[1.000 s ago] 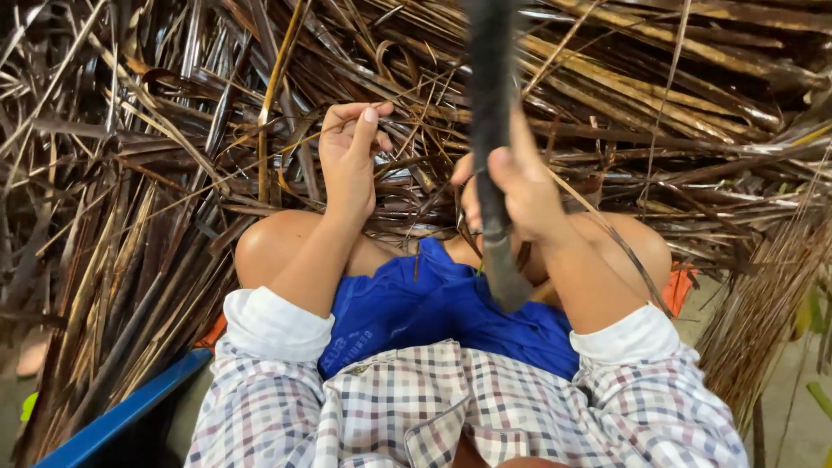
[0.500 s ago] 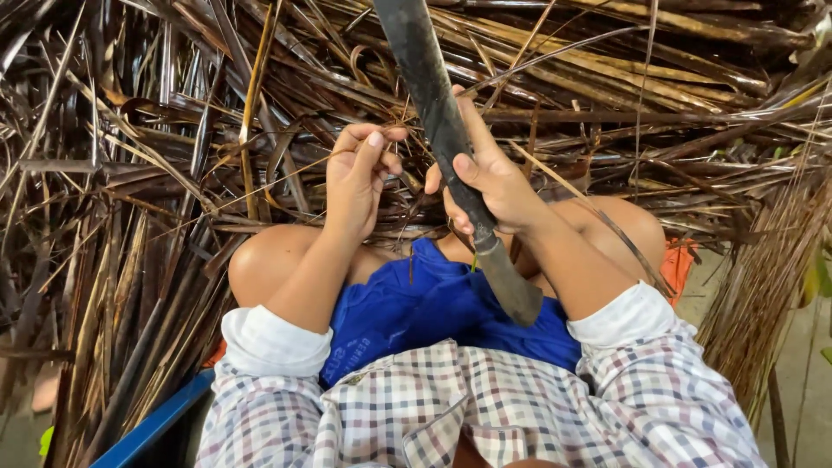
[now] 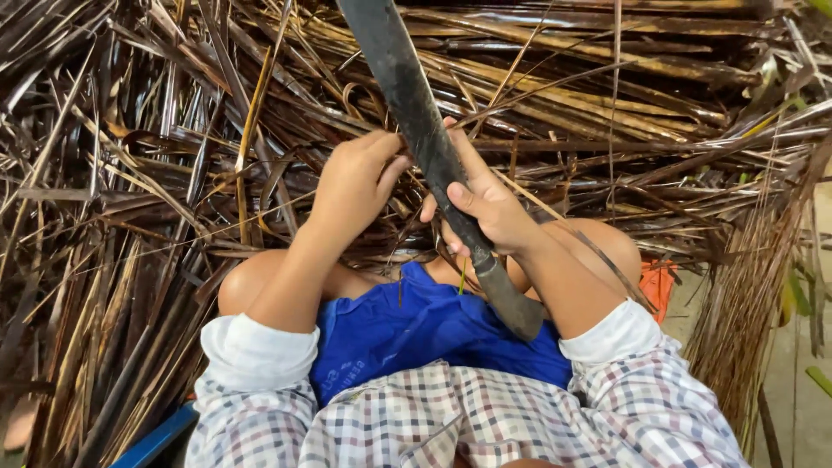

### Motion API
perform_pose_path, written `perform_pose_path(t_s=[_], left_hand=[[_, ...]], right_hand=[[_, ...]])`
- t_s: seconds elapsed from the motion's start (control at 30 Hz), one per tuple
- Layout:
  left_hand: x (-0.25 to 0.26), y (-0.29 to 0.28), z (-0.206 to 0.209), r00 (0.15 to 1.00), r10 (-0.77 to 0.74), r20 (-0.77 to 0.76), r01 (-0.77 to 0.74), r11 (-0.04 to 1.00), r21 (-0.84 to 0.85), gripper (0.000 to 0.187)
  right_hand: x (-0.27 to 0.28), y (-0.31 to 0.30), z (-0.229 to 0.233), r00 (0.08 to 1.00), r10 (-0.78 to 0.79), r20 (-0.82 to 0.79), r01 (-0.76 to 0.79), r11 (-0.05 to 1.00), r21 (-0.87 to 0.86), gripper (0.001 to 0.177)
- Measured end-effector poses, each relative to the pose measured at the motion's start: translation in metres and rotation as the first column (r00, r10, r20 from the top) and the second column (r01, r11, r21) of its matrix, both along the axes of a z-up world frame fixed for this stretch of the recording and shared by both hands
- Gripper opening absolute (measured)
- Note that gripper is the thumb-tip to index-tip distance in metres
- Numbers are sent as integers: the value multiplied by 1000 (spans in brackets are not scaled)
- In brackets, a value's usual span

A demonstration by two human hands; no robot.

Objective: Stripping the leafy parts from palm frond midribs using a machete while sitting on a pile of fronds.

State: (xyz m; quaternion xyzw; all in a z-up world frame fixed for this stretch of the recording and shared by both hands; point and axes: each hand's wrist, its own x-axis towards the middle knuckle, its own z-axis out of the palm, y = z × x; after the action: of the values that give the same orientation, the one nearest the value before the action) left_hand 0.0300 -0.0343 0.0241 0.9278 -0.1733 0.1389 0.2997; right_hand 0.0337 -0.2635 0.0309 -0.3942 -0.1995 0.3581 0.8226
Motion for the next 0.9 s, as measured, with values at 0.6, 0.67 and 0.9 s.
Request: perform_pose_path(t_s=[0.6,0.67,0.9], left_hand=[[-19,-5,-28,960,11,-280,-141,884,-446,30],[-19,-3,-34,969,34,-243,-130,912,-389,27],[-21,-6,-38,984,77,-162,-124,946,-298,23]], right_hand=[[-4,13,-30,995,33,96,-28,998,-52,77],[-5,13,-26,994,33,103,-27,998,-63,76],[-7,14,-28,993,25,115,-21,999,-39,76]])
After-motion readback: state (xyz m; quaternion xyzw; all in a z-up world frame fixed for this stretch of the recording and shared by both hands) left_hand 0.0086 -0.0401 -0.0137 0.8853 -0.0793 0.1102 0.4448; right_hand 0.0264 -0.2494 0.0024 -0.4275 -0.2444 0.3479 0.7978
